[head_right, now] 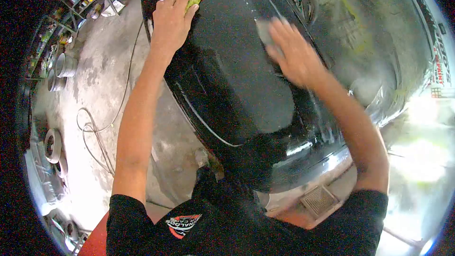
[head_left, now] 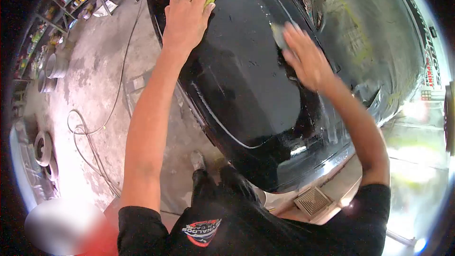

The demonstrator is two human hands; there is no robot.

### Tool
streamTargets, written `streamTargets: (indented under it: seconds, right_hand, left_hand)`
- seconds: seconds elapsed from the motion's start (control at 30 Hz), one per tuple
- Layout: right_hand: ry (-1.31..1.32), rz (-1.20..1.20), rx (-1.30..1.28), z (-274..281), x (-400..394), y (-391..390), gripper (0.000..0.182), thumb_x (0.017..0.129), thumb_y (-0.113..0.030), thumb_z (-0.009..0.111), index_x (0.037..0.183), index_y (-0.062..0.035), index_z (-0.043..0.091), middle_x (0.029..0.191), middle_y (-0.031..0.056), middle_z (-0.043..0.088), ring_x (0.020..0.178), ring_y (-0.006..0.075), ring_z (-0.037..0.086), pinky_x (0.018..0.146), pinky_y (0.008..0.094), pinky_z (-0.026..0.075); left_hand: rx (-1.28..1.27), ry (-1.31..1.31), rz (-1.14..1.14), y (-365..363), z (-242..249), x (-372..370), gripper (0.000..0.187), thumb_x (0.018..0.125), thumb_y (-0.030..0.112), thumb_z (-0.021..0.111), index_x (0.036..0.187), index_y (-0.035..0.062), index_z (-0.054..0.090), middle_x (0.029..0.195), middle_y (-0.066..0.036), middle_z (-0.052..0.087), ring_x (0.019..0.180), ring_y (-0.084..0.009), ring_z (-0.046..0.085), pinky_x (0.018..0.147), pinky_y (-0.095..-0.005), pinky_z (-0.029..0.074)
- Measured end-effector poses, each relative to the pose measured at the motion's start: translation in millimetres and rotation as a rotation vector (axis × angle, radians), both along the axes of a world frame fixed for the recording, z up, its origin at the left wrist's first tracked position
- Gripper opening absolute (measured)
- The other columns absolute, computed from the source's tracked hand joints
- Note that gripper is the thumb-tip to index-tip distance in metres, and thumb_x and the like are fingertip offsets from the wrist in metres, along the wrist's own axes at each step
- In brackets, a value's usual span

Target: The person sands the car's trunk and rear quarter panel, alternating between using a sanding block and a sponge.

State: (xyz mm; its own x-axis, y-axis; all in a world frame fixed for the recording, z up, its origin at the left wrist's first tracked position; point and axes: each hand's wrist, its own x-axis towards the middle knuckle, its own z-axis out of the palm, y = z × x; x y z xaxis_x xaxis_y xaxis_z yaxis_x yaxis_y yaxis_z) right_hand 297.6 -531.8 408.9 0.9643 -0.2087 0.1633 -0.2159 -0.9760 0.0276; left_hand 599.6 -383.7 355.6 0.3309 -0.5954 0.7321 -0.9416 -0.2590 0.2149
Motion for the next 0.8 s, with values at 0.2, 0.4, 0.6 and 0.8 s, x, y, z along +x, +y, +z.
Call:
streamTargets:
  seconds: [0.2, 0.4, 0.6, 0.8]
  right_hand:
    - [-0.105, -0.008, -0.033, -13.6, 75.3, -11.0, 0.058, 0.102, -0.039, 0.054, 0.136, 0.0079, 0.047, 0.149, 0.0285, 0.045, 0.139, 0.0445, 0.042, 0.116, 0.0497, 0.035]
    - [0.093, -0.251, 0.169, -7.1, -225.9, 131.6, 0.078, 0.096, -0.038, 0.064, 0.153, 0.0064, 0.035, 0.162, 0.0293, 0.029, 0.151, 0.0454, 0.027, 0.123, 0.053, 0.024]
    - [0.033, -0.188, 0.124, -8.1, -184.8, 93.2, 0.074, 0.096, -0.031, 0.065, 0.153, 0.0062, 0.035, 0.162, 0.0297, 0.028, 0.15, 0.0467, 0.027, 0.124, 0.0545, 0.022]
    - [-0.183, -0.007, -0.084, -17.0, -4.7, 4.7, 0.052, 0.101, -0.034, 0.057, 0.134, 0.0054, 0.05, 0.145, 0.026, 0.049, 0.135, 0.0428, 0.045, 0.114, 0.049, 0.036]
  left_hand:
    - [-0.022, -0.081, -0.015, -3.4, -9.4, 13.9, 0.027, 0.096, 0.032, 0.067, 0.116, 0.0153, 0.065, 0.111, -0.012, 0.064, 0.097, -0.0366, 0.063, 0.079, -0.0511, 0.055]
    - [0.02, -0.103, 0.011, -8.2, -17.4, 16.4, 0.027, 0.098, 0.033, 0.064, 0.119, 0.0168, 0.063, 0.114, -0.013, 0.064, 0.1, -0.0392, 0.065, 0.081, -0.0525, 0.057]
    - [0.087, -0.076, 0.065, -3.5, -6.0, 2.0, 0.026, 0.099, 0.033, 0.063, 0.119, 0.016, 0.063, 0.113, -0.013, 0.064, 0.099, -0.0398, 0.065, 0.08, -0.0514, 0.057]
    - [0.034, -0.166, -0.022, -5.1, -17.3, 27.3, 0.028, 0.099, 0.035, 0.063, 0.119, 0.0159, 0.063, 0.112, -0.014, 0.064, 0.098, -0.0401, 0.064, 0.081, -0.0507, 0.056]
